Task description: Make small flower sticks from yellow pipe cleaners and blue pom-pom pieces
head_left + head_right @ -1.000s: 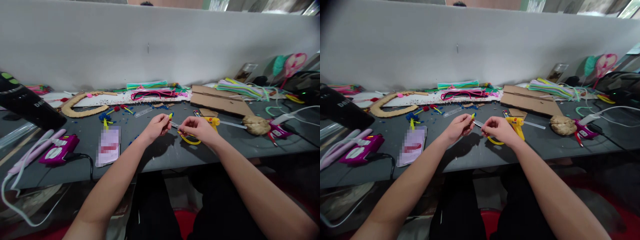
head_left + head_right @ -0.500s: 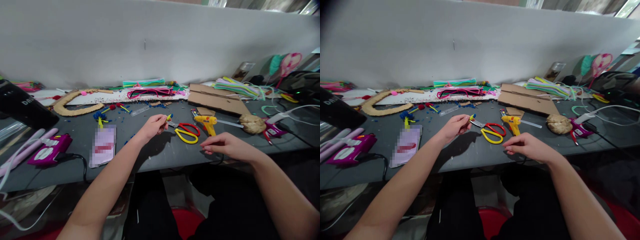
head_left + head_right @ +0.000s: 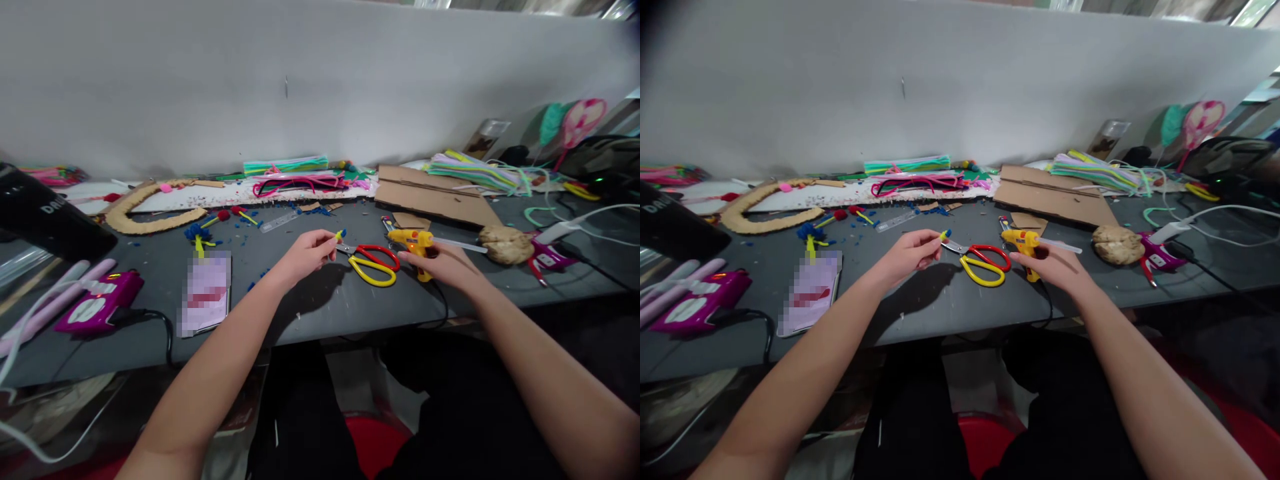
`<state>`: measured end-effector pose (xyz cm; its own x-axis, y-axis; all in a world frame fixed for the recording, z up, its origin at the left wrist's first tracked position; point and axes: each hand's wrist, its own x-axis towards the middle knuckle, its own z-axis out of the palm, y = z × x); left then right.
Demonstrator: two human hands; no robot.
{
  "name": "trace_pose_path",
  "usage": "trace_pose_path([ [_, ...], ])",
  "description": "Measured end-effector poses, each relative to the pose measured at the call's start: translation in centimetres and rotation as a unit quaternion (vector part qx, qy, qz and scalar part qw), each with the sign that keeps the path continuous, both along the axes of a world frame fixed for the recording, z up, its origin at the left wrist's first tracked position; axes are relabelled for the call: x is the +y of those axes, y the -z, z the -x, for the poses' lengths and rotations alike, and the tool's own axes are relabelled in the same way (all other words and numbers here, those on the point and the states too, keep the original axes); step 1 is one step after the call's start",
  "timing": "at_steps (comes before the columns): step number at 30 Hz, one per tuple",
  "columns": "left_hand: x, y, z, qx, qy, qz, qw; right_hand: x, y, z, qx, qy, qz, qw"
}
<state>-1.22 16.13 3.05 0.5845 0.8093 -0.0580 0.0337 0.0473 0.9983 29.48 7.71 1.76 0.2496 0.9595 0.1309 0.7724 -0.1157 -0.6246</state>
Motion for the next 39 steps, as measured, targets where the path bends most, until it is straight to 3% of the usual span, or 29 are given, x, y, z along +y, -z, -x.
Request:
trace_pose_path([
  [4,0.0,0.2,-0.1,0.002,0.010,-0.013,1.000,1.4,1.3,1.2,-0.076,0.038,0.018,0.996],
  [10,0.1,0.8,-0.1,0.033,0.000,-0.102,0.994,1.5,1.1,3.1,0.109,0.062,-0.044,0.991],
  [14,0.6,1.6,-0.1,0.097,-0.029,-0.181,0.978,0.8,0.1,4.9,0.209,0.007,-0.052,0.976],
  [20,1.1,2.8,0.1,0.126,-0.056,-0.224,0.965,-0.1,-0.4,7.5,0.220,-0.085,-0.059,0.970],
  [24,0.9,2.6,0.2,0.145,-0.066,-0.241,0.957,-0.3,-0.5,8.2,0.165,-0.127,-0.065,0.976],
  [39,0.5,1.9,0.2,0.186,-0.070,-0.273,0.941,-0.2,-0.5,8.4,0.130,-0.140,-0.087,0.978],
])
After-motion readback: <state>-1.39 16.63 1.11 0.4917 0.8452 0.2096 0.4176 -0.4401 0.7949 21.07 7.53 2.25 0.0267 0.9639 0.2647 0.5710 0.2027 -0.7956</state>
